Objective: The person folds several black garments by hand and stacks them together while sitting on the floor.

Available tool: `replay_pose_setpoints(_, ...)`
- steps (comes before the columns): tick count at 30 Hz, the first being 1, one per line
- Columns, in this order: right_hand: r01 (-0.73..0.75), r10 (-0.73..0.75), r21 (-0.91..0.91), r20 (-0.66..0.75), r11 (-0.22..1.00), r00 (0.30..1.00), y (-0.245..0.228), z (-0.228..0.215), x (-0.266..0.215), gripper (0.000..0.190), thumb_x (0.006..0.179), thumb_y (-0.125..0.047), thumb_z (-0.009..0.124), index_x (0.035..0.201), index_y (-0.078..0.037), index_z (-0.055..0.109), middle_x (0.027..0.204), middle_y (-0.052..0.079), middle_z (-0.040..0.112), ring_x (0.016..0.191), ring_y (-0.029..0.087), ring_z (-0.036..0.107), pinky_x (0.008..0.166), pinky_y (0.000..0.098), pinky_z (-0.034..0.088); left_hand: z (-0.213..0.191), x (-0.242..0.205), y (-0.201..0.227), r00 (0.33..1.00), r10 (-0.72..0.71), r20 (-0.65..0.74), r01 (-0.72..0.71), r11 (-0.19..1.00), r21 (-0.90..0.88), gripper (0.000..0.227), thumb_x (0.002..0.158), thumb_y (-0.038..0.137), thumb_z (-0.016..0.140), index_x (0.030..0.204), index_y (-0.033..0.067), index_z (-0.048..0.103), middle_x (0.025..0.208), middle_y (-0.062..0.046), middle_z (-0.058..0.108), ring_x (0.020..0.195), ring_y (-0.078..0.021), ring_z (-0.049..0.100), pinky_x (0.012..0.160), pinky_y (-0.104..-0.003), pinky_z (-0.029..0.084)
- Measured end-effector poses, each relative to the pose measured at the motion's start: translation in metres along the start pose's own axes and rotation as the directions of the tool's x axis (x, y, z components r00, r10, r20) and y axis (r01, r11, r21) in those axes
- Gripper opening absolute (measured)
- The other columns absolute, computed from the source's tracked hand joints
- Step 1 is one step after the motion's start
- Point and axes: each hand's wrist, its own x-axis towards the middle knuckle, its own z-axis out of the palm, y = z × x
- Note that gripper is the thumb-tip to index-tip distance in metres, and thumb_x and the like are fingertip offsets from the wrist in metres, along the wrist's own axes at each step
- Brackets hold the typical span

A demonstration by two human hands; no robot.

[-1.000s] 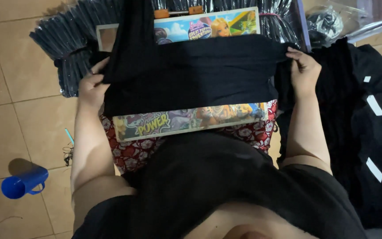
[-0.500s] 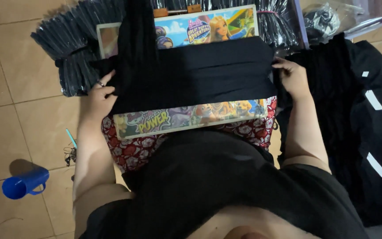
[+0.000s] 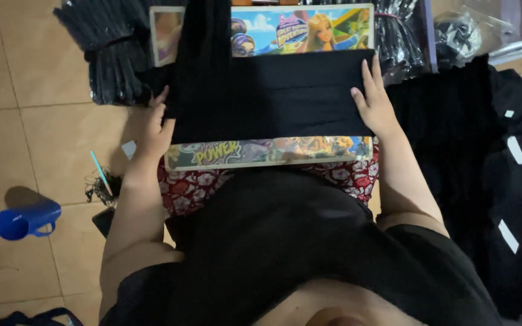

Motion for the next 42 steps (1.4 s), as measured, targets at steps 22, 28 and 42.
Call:
replay_pose_setpoints(22,0.081,-0.062,-0.223,0.092,0.971,0.994,-0.179,0.082,0.177,0.032,0.102,-0.03,0.054,0.115,-0.015,0.079,0.127,0.008,0.073,0.112,0.032,0.068,0.087,0.0474,0.052,-0.001,-0.004,0.029,0.925,-0.22,-0.311,0.184,0.973,-0.14,0.021,0.105,0.012,0.057,0.124,0.0078,0.065,0.118,-0.02,0.06,0.106,-0.0372,0.064,0.089,-0.046,0.051)
replay_pose_setpoints(28,-0.073,0.053,-0.36,-0.065,0.93,0.996,-0.172,0.152,0.273,0.067,0.099,-0.07,0.056,0.12,-0.006,0.066,0.119,0.022,0.065,0.11,0.048,0.062,0.086,0.0577,0.051,-0.015,0.016,0.012,0.851,-0.479,-0.215,0.439,0.874,-0.208,0.043,0.096,0.041,0.071,0.129,0.0172,0.057,0.097,-0.009,0.062,0.088,-0.0258,0.063,0.07,-0.042,0.049)
replay_pose_setpoints(42,0.349,-0.265,0.848,-0.257,0.399,0.929,-0.163,0.16,0.276,0.026,0.1,-0.006,0.066,0.087,-0.018,0.046,0.085,-0.001,0.049,0.083,0.011,0.052,0.083,0.0276,0.045,-0.008,0.017,0.044,0.999,-0.041,-0.016,0.036,0.977,-0.211,0.068,0.094,0.042,0.073,0.147,0.0113,0.044,0.12,-0.016,0.054,0.101,-0.0272,0.058,0.087,-0.04,0.049)
